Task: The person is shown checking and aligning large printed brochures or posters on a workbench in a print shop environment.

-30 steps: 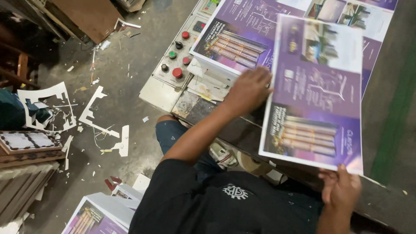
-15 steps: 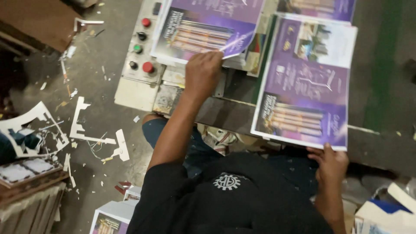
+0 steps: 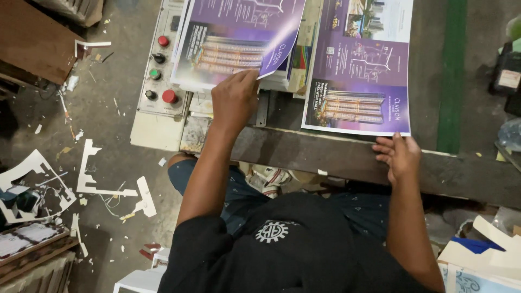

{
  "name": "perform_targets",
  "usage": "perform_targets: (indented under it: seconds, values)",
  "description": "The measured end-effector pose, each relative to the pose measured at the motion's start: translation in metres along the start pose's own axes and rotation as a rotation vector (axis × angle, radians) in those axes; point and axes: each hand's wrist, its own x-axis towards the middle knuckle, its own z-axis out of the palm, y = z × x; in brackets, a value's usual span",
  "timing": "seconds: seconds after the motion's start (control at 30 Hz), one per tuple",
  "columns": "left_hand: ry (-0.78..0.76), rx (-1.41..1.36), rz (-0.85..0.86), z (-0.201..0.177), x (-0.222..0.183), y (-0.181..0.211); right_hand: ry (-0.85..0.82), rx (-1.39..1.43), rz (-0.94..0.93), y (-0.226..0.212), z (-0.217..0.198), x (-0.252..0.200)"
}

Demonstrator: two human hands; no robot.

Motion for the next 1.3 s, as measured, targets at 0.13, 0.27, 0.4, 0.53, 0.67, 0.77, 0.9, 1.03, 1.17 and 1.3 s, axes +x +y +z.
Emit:
perform_targets:
  seconds: [0.13, 0.27, 0.4, 0.53, 0.67, 0.77, 0.9, 1.03, 1.17, 1.3]
  values:
    - [0.066, -0.027, 0.055, 0.032, -0.016, -0.01, 0.03, -0.021, 0.013, 0.013, -0.009, -0.016]
    - [0.078, -0.208, 0.231, 0.032, -0.02, 0.045, -0.027, -0.054, 0.051, 0.004, 0.024, -0.05]
    - [-0.195, -0.301, 0.305, 0.04, -0.031, 0.111, -0.292, -0.095, -0.052, -0.016, 0.07, -0.073]
    - [-0.228, -0.247, 0.394, 0.049, -0.041, 0.138, -0.452, 0.22, -0.12, -0.017, 0.084, -0.068]
    - [-0.179, -0.258, 0.42, 0.042, -0.027, 0.12, -0.373, 0.403, -0.161, -0.062, 0.083, -0.078]
    - [-0.293, -0.179, 0.203, 0.055, -0.018, 0.066, -0.24, 0.353, -0.166, -0.055, 0.05, -0.075]
    - [-0.126, 0.122, 0.121, 0.064, -0.007, -0.001, -0.008, 0.259, -0.16, -0.014, -0.006, -0.06]
    - [-0.113, 0.224, 0.103, 0.054, -0.01, -0.012, 0.123, 0.198, -0.078, 0.01, -0.035, -0.07]
    - [-0.187, 0.225, 0.062, 0.06, -0.016, -0.025, 0.161, 0.13, -0.093, 0.025, -0.046, -0.083]
    - [-0.149, 0.208, 0.105, 0.067, 0.0, -0.042, 0.202, 0.038, -0.05, 0.043, -0.049, -0.079]
